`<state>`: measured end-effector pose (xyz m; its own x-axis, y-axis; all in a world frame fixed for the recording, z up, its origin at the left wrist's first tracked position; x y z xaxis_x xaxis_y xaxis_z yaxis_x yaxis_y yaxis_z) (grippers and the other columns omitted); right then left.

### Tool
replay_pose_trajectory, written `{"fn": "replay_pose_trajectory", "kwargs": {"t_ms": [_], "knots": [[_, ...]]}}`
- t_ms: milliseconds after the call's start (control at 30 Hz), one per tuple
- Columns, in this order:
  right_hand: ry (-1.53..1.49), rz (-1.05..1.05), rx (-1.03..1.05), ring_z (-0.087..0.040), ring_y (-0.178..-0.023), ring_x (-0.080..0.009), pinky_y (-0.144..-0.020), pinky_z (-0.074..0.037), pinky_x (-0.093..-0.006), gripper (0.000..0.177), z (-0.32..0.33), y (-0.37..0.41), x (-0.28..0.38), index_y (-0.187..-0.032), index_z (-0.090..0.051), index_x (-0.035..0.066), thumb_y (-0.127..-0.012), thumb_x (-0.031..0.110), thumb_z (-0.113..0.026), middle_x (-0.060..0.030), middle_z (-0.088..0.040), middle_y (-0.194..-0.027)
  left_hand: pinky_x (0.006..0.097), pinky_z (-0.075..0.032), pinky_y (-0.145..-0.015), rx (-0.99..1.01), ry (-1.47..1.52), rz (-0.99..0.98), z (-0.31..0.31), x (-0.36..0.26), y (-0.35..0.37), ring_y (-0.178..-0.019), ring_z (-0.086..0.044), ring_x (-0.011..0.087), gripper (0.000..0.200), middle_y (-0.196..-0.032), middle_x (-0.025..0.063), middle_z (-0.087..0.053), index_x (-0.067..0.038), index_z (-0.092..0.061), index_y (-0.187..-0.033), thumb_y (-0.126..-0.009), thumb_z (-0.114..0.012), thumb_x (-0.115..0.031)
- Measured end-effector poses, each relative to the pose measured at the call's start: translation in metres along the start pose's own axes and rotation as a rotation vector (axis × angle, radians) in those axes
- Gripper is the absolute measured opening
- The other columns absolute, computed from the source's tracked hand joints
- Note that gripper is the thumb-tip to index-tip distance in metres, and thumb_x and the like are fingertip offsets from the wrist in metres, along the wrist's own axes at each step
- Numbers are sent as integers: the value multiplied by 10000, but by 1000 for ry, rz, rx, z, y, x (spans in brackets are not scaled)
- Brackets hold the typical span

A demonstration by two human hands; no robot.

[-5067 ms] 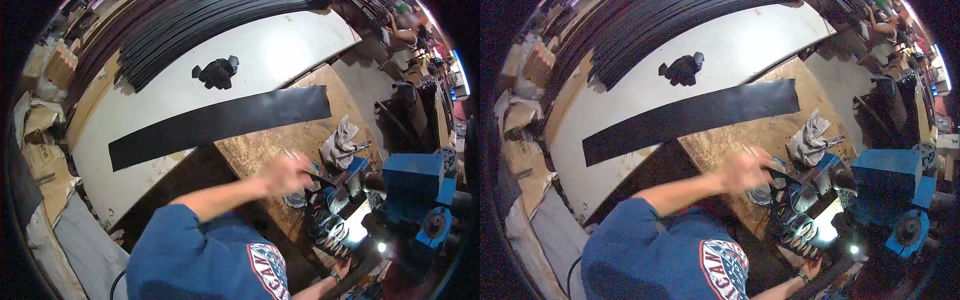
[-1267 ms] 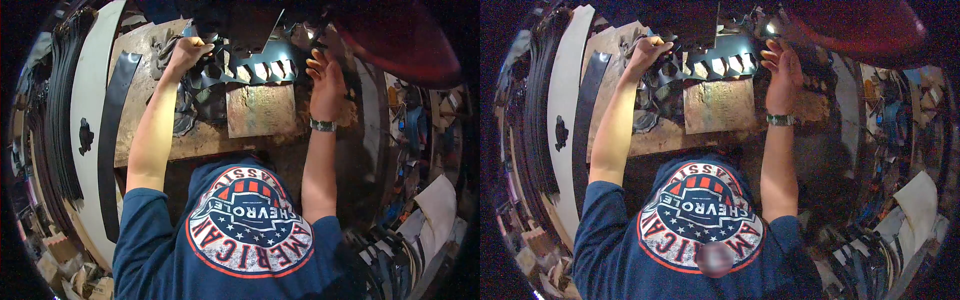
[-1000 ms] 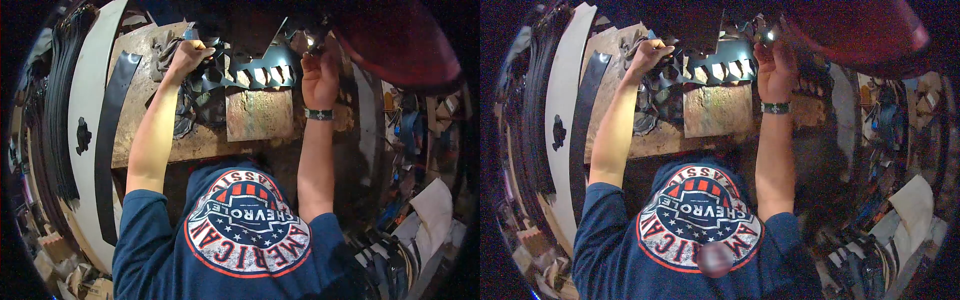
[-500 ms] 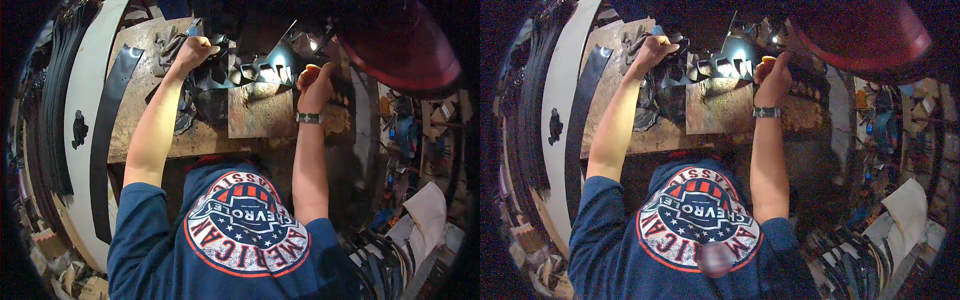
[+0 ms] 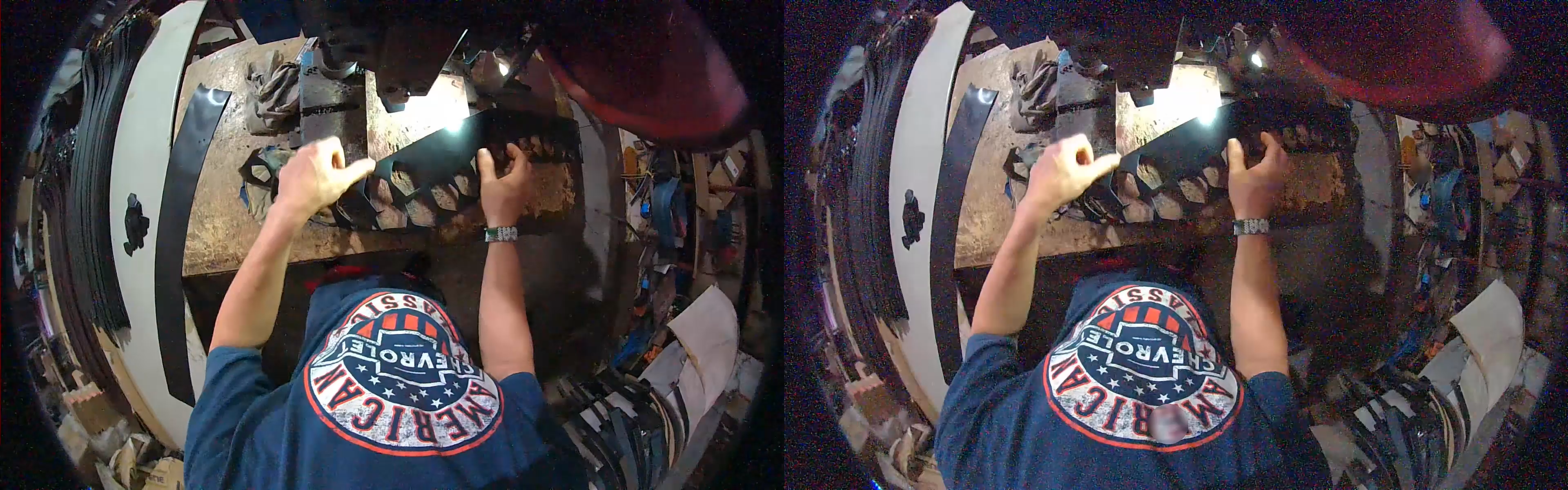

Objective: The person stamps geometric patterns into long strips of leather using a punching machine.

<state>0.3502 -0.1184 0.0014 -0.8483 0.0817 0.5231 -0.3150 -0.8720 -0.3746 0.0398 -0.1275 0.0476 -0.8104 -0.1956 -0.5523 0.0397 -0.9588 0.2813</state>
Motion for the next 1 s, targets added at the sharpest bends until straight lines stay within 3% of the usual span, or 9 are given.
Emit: {"fn": "replay_pose_trajectory", "kwargs": {"t_ms": [67,167,267,467,500,567,700,800,1000], "knots": [[-102,-127,79,-475,-1236,-403,-1049,-387,-481,745,-5,7,-3,-1300,-486,-58,-808,422,-774,-275,-500,-1320,401,-483,-863,-534,-164,-359,-17,-1,-28,-1079,-590,323,589,-1137,140,-651,-86,-668,-964,-671,-799,-580],[-213,-183,75,-469,-1231,-426,-1059,-379,-480,839,-17,13,-12,-1344,-423,-103,-803,434,-774,-297,-474,-1340,545,-312,-1064,-539,-129,-470,-51,3,-88,-1346,-341,384,853,-1432,160,-442,-167,-547,-1328,-664,-764,-657],[-221,-217,151,-487,-1207,-391,-1041,-390,-459,837,-20,9,-25,-1330,-446,-99,-795,451,-781,-269,-491,-1331,515,-233,-1116,-551,-162,-384,-59,-10,-111,-1344,-337,389,769,-1467,132,-402,-236,-554,-1346,-698,-763,-592],[-522,-433,281,-571,-1061,-268,-937,-449,-376,758,-32,2,-43,-1261,-537,-101,-811,462,-773,-176,-608,-1173,470,-268,-1051,-534,170,-412,-47,7,-128,-1212,-461,279,446,-1183,42,-633,-202,-726,-1059,-655,-791,-378],[-553,-469,301,-577,-1042,-252,-921,-455,-369,720,-31,-2,-41,-1241,-559,-98,-822,449,-766,-162,-623,-1153,419,-306,-1010,-600,263,-448,-38,-2,-118,-1040,-571,237,362,-961,54,-702,-156,-736,-968,-650,-789,-320],[-610,-541,349,-590,-1005,-220,-890,-467,-354,646,-26,-7,-36,-1203,-602,-93,-845,424,-750,-134,-651,-1114,387,-367,-979,-582,627,-513,-76,31,-173,-955,-620,243,313,-921,76,-715,-117,-730,-959,-686,-782,-263],[-1028,-741,570,-593,-1043,-222,-921,-490,-396,490,-4,-9,18,-1213,-641,18,-899,392,-678,-96,-636,-1184,344,-530,-766,-514,781,-309,8,40,-67,-817,-680,217,257,-900,141,-726,0,-695,-997,-804,-747,-162],[-965,-805,674,-462,-1242,-271,-999,-431,-422,673,-43,-31,-46,-1381,-495,46,-919,525,-594,-126,-468,-1424,336,-496,-672,-597,708,-59,59,132,1,-722,-627,172,299,-820,119,-705,27,-689,-946,-835,-708,-250],[-1003,-717,776,-491,-1231,-266,-1054,-378,-386,609,-61,-50,-80,-1384,-479,14,-980,466,-532,-127,-510,-1391,308,-443,-544,-1047,397,378,157,388,97,-587,-592,117,258,-635,57,-642,18,-690,-766,-836,-679,-230]]}}
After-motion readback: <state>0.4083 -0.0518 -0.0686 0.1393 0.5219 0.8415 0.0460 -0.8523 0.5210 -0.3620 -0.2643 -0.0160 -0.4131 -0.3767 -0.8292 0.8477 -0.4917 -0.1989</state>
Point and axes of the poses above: each hand's wrist, its own y-axis away from the middle knuckle, its own z-axis out of the back of the hand, x = y × z, the point moved 2 cm from there along -y, towards the middle knuckle
